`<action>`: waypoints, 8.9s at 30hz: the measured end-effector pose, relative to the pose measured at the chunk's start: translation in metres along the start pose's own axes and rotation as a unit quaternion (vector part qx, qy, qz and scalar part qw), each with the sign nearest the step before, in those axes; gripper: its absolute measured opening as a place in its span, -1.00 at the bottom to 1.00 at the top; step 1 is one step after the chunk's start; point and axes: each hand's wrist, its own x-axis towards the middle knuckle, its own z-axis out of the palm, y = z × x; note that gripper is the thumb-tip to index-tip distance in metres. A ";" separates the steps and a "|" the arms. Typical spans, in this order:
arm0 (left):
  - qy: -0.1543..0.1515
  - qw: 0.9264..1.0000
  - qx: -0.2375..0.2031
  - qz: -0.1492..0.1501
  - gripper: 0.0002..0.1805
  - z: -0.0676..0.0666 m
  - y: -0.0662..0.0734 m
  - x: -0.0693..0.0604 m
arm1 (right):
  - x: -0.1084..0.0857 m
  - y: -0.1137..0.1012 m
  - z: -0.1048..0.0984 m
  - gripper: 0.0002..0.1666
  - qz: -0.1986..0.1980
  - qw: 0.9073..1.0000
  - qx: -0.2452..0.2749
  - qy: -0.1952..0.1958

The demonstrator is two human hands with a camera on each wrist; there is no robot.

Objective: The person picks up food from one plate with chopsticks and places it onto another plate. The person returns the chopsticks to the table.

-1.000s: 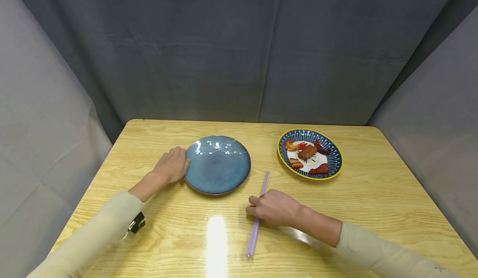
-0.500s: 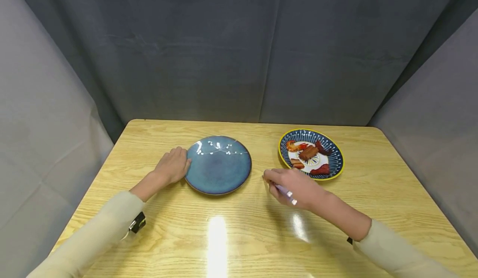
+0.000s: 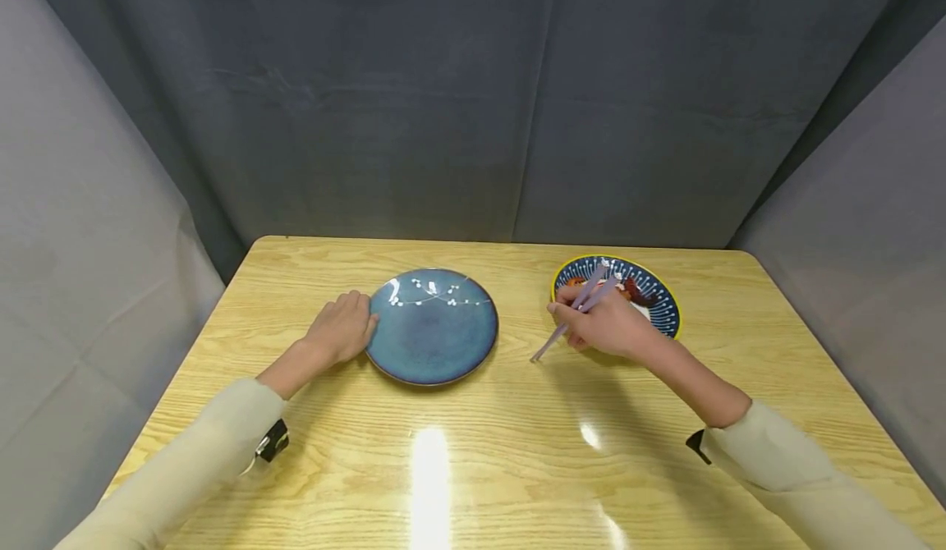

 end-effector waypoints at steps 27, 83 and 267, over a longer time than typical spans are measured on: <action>0.001 1.000 -0.006 0.002 -0.61 0.000 0.001 -0.002 | -0.004 0.032 -0.054 -0.59 0.024 0.973 -0.052 0.226; -0.003 1.000 -0.018 -0.007 -0.62 -0.002 0.009 -0.007 | 0.022 0.071 -0.085 -0.35 0.091 0.976 -0.131 0.150; 0.035 0.999 -0.003 -0.030 -0.68 0.006 0.015 0.001 | -0.017 0.017 -0.049 -0.49 0.038 0.976 0.048 0.210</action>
